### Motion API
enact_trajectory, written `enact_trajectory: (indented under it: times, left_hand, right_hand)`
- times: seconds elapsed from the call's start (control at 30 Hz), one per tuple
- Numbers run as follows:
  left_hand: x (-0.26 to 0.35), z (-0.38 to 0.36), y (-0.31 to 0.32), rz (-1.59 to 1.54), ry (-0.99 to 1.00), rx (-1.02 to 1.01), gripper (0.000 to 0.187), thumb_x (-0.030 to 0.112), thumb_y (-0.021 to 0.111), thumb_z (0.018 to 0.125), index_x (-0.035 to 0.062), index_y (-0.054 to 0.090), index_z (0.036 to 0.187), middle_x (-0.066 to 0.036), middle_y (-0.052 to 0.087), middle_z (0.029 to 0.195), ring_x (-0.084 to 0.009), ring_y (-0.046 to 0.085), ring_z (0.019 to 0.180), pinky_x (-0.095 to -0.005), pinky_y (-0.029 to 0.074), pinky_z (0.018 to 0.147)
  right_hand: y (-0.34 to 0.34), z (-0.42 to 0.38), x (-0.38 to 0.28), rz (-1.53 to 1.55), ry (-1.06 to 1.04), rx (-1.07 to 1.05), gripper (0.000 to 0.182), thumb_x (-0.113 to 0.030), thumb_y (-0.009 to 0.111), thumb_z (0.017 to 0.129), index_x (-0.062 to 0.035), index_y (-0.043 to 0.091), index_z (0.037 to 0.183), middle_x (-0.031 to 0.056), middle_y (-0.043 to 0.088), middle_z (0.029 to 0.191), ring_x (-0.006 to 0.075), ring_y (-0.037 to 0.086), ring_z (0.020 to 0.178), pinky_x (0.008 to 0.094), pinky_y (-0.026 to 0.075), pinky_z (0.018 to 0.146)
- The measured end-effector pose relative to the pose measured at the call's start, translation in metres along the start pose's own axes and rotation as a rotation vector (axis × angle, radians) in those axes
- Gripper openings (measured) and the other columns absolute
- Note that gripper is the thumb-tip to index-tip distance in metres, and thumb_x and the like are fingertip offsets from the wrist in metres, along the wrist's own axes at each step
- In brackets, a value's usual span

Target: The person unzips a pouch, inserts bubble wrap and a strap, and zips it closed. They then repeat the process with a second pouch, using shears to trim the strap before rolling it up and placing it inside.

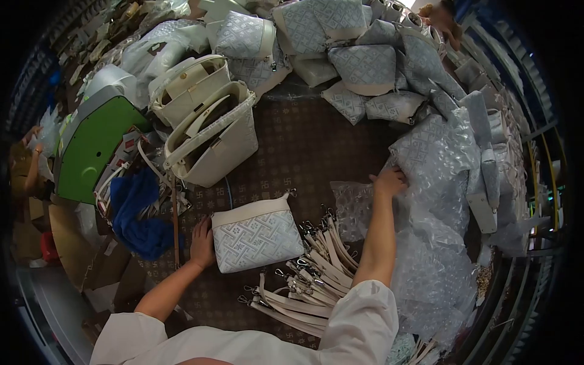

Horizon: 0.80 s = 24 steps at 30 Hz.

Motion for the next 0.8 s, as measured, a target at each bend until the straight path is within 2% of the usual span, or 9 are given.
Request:
enact_trajectory:
  times: [0.23, 0.3, 0.43, 0.5, 0.57, 0.63, 0.7, 0.77, 0.8]
  left_hand:
    - [0.001, -0.002, 0.001, -0.012, -0.003, 0.005, 0.048, 0.02, 0.059, 0.07, 0.0017, 0.046, 0.113, -0.018, 0.032, 0.132, -0.0346, 0.026, 0.125, -0.0468, 0.022, 0.102]
    - [0.001, -0.001, -0.001, -0.015, 0.009, 0.012, 0.048, 0.02, 0.059, 0.07, 0.0016, 0.046, 0.112, -0.018, 0.032, 0.132, -0.0345, 0.026, 0.126, -0.0468, 0.022, 0.102]
    - [-0.001, -0.001, 0.001, -0.022, 0.002, 0.005, 0.048, 0.019, 0.058, 0.071, 0.0012, 0.045, 0.113, -0.018, 0.032, 0.132, -0.0343, 0.026, 0.126, -0.0473, 0.022, 0.102]
    - [0.0, -0.001, 0.003, -0.03, 0.006, 0.006, 0.047, 0.019, 0.058, 0.071, 0.001, 0.045, 0.113, -0.018, 0.032, 0.132, -0.0343, 0.026, 0.126, -0.0473, 0.022, 0.102]
    - [0.0, -0.001, 0.002, -0.013, -0.003, 0.004, 0.048, 0.018, 0.057, 0.072, 0.0006, 0.044, 0.114, -0.018, 0.032, 0.131, -0.0345, 0.026, 0.126, -0.0469, 0.022, 0.102]
    - [-0.001, -0.002, 0.004, -0.019, 0.012, 0.013, 0.048, 0.019, 0.056, 0.072, 0.0006, 0.044, 0.115, -0.018, 0.032, 0.132, -0.035, 0.025, 0.126, -0.0468, 0.022, 0.102]
    - [-0.002, -0.002, 0.007, -0.022, 0.047, 0.014, 0.048, 0.019, 0.056, 0.072, 0.0005, 0.044, 0.115, -0.018, 0.032, 0.132, -0.0355, 0.025, 0.126, -0.0468, 0.022, 0.101]
    - [-0.005, -0.004, 0.011, -0.05, -0.028, 0.039, 0.05, 0.02, 0.056, 0.072, 0.0006, 0.043, 0.117, -0.018, 0.032, 0.132, -0.0364, 0.025, 0.126, -0.0469, 0.022, 0.101]
    - [-0.008, -0.004, 0.012, -0.015, 0.019, 0.043, 0.054, 0.022, 0.057, 0.071, 0.0009, 0.041, 0.119, -0.017, 0.032, 0.133, -0.0363, 0.024, 0.126, -0.0463, 0.02, 0.102]
  right_hand:
    - [-0.003, 0.004, 0.009, 0.06, -0.178, 0.0, 0.092, -0.039, 0.074, 0.061, -0.0069, 0.023, 0.131, 0.0191, 0.052, 0.114, 0.031, 0.054, 0.103, 0.0443, 0.039, 0.087]
    - [-0.006, -0.004, 0.011, 0.046, -0.228, -0.043, 0.096, -0.032, 0.073, 0.062, -0.0061, 0.015, 0.134, 0.0189, 0.052, 0.113, 0.0308, 0.056, 0.099, 0.0425, 0.043, 0.084]
    - [-0.059, -0.037, 0.03, 0.148, -0.242, -0.017, 0.091, -0.025, 0.071, 0.061, -0.0034, 0.02, 0.133, 0.0224, 0.055, 0.106, 0.0336, 0.057, 0.095, 0.0404, 0.045, 0.08]
    - [-0.099, -0.059, 0.047, 0.605, -0.388, -0.055, 0.088, -0.021, 0.069, 0.059, -0.0018, 0.025, 0.133, 0.0235, 0.056, 0.102, 0.0328, 0.057, 0.093, 0.0385, 0.046, 0.077]
    - [-0.131, -0.108, 0.06, 0.76, -0.63, -0.052, 0.081, -0.017, 0.069, 0.058, -0.001, 0.032, 0.129, 0.0237, 0.055, 0.102, 0.0343, 0.057, 0.089, 0.0377, 0.046, 0.075]
    - [-0.152, -0.175, 0.062, 0.634, -0.956, -0.16, 0.078, -0.015, 0.069, 0.06, -0.0031, 0.034, 0.129, 0.0215, 0.056, 0.103, 0.0352, 0.056, 0.087, 0.0395, 0.045, 0.076]
    - [-0.15, -0.232, 0.054, 0.457, -1.158, -0.314, 0.078, -0.018, 0.072, 0.06, -0.0041, 0.036, 0.128, 0.0217, 0.054, 0.108, 0.0354, 0.055, 0.094, 0.0399, 0.044, 0.08]
    - [-0.144, -0.248, 0.05, 0.594, -1.354, -0.56, 0.078, -0.023, 0.073, 0.063, -0.0066, 0.035, 0.129, 0.0223, 0.05, 0.115, 0.0358, 0.052, 0.102, 0.0399, 0.042, 0.086]
    - [-0.136, -0.242, 0.051, 0.667, -1.459, -0.452, 0.081, -0.029, 0.072, 0.066, -0.0118, 0.029, 0.133, 0.0235, 0.047, 0.119, 0.0343, 0.051, 0.105, 0.04, 0.033, 0.097]
Point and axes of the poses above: each hand's wrist, its own z-axis towards the middle knuckle, its own y-axis out of the palm, x = y × z, the point moved 2 cm from there along z, towards the middle knuckle
